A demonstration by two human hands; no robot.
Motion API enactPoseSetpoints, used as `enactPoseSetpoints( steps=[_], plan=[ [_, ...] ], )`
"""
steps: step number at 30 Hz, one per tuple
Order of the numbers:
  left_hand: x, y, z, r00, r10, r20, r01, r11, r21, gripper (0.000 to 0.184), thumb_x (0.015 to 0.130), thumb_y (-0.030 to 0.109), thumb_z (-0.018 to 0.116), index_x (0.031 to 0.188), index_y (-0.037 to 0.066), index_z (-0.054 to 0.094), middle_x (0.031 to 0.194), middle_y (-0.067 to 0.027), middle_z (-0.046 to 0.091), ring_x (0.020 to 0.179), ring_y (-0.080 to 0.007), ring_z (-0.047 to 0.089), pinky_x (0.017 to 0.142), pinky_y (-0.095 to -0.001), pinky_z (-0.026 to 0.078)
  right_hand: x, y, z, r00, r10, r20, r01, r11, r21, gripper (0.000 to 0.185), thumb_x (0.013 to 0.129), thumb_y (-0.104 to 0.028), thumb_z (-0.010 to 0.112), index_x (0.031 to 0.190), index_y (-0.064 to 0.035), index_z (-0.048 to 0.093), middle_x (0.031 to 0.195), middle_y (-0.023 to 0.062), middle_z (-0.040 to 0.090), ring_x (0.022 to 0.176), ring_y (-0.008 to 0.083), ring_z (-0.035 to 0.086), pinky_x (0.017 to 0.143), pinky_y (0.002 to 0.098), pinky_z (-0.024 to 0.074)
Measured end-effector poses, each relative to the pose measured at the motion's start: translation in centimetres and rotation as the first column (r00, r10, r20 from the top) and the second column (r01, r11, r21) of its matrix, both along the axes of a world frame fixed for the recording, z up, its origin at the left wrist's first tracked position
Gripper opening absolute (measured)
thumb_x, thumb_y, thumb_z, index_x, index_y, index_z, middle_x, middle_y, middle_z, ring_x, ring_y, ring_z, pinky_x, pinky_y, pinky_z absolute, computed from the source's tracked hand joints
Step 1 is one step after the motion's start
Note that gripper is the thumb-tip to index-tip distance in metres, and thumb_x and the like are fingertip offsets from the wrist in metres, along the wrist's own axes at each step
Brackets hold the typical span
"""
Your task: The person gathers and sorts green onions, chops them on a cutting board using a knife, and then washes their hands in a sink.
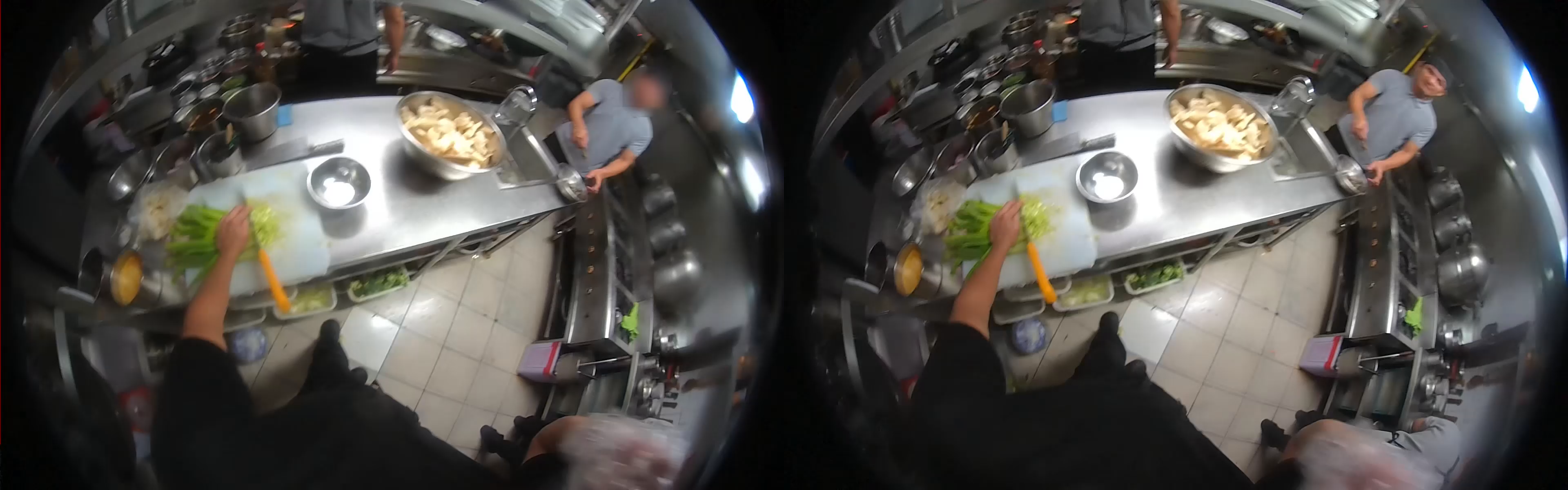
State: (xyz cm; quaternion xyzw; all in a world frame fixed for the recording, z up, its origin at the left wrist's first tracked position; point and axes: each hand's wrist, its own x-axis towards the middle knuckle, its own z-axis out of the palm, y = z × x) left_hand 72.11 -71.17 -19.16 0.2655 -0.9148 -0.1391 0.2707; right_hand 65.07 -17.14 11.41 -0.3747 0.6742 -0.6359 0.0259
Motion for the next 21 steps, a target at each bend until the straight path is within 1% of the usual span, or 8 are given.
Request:
enactPoseSetpoints(
  steps=[4, 7, 8, 10, 13, 14, 17, 21],
  plan=[
    [-0.3, -0.6, -0.6, 0.999, 0.006, 0.052, -0.005, 1.0, -0.019, 0.033, 0.084, 0.009, 0.052, 0.112, 0.014, 0.068, 0.113, -0.0078, 0.065, 0.098, -0.0327, 0.059, 0.084, -0.0429, 0.049, -0.6, -4.3, -3.3, 0.925, 0.253, -0.283, -0.199, 0.958, 0.205, 0.025, 0.075, -0.007, 0.064, 0.099, -0.0094, 0.06, 0.068, 0.0056, 0.053, 0.058, 0.0205, 0.053, 0.055, 0.0365, 0.0456],
    [0.1, -0.8, -1.1, 1.0, 0.018, 0.018, -0.016, 0.996, -0.092, 0.034, 0.083, 0.007, 0.052, 0.113, 0.015, 0.067, 0.113, -0.0069, 0.064, 0.096, -0.0327, 0.06, 0.082, -0.0428, 0.049, -1.1, -10.2, -2.8, 0.63, 0.219, -0.745, 0.093, 0.931, 0.353, 0.022, 0.073, -0.006, 0.067, 0.093, -0.0112, 0.062, 0.065, 0.0047, 0.052, 0.055, 0.0194, 0.053, 0.052, 0.0361, 0.0455],
    [0.2, -0.4, -0.8, 1.0, 0.023, 0.001, -0.023, 0.996, -0.091, 0.033, 0.083, 0.008, 0.053, 0.112, 0.016, 0.067, 0.113, -0.0067, 0.064, 0.095, -0.0327, 0.06, 0.081, -0.0431, 0.049, -1.3, -12.3, -2.3, 0.632, 0.122, -0.765, 0.119, 0.96, 0.252, 0.021, 0.076, -0.007, 0.066, 0.096, -0.0109, 0.062, 0.068, 0.0056, 0.053, 0.056, 0.0202, 0.053, 0.053, 0.0357, 0.0467],
    [0.3, 0.2, 0.2, 1.0, 0.03, 0.009, -0.029, 0.997, -0.067, 0.033, 0.083, 0.008, 0.053, 0.111, 0.016, 0.067, 0.113, -0.0068, 0.064, 0.096, -0.0326, 0.06, 0.08, -0.0431, 0.049, -1.0, -15.4, -2.9, 0.622, 0.035, -0.782, 0.156, 0.974, 0.167, 0.02, 0.079, -0.008, 0.065, 0.098, -0.0107, 0.061, 0.071, 0.0066, 0.053, 0.058, 0.0209, 0.054, 0.054, 0.0354, 0.0479],
    [-0.6, 0.7, 0.5, 0.998, 0.025, 0.056, -0.023, 0.999, -0.022, 0.031, 0.083, 0.008, 0.053, 0.109, 0.016, 0.067, 0.113, -0.0064, 0.064, 0.097, -0.032, 0.06, 0.081, -0.0435, 0.049, -1.5, -20.5, -12.7, 0.817, 0.128, -0.562, 0.117, 0.918, 0.379, 0.029, 0.088, -0.021, 0.059, 0.112, -0.0054, 0.055, 0.094, 0.0158, 0.061, 0.078, 0.0327, 0.062, 0.066, 0.042, 0.0531],
    [-0.3, 0.3, 0.7, 0.993, 0.035, 0.116, -0.036, 0.999, 0.004, 0.03, 0.083, 0.008, 0.053, 0.109, 0.016, 0.067, 0.113, -0.0059, 0.064, 0.098, -0.0315, 0.06, 0.082, -0.0441, 0.049, 0.3, -21.2, -11.5, 0.866, 0.264, -0.426, 0.078, 0.769, 0.635, 0.037, 0.091, -0.032, 0.055, 0.116, -0.0037, 0.053, 0.1, 0.0173, 0.063, 0.087, 0.0355, 0.063, 0.072, 0.0455, 0.0531],
    [-0.3, -0.6, -0.8, 0.999, 0.033, 0.03, -0.031, 0.998, -0.053, 0.03, 0.083, 0.008, 0.053, 0.108, 0.015, 0.068, 0.111, -0.0075, 0.065, 0.097, -0.0314, 0.06, 0.084, -0.0434, 0.048, 2.6, -25.9, -17.1, 0.939, 0.305, -0.156, -0.051, 0.575, 0.817, 0.046, 0.093, -0.041, 0.052, 0.117, -0.0026, 0.05, 0.099, 0.0216, 0.064, 0.088, 0.0373, 0.064, 0.072, 0.0491, 0.0524],
    [-0.3, -0.9, -2.0, 1.0, -0.001, -0.015, 0.0, 0.999, -0.048, 0.031, 0.082, 0.009, 0.055, 0.109, 0.015, 0.068, 0.11, -0.0096, 0.065, 0.098, -0.0315, 0.061, 0.088, -0.0427, 0.047, 3.2, -30.8, -20.7, 0.766, 0.565, -0.307, -0.053, 0.531, 0.846, 0.048, 0.093, -0.043, 0.052, 0.118, -0.002, 0.049, 0.094, 0.024, 0.065, 0.087, 0.0394, 0.065, 0.071, 0.051, 0.0518]
  ],
)
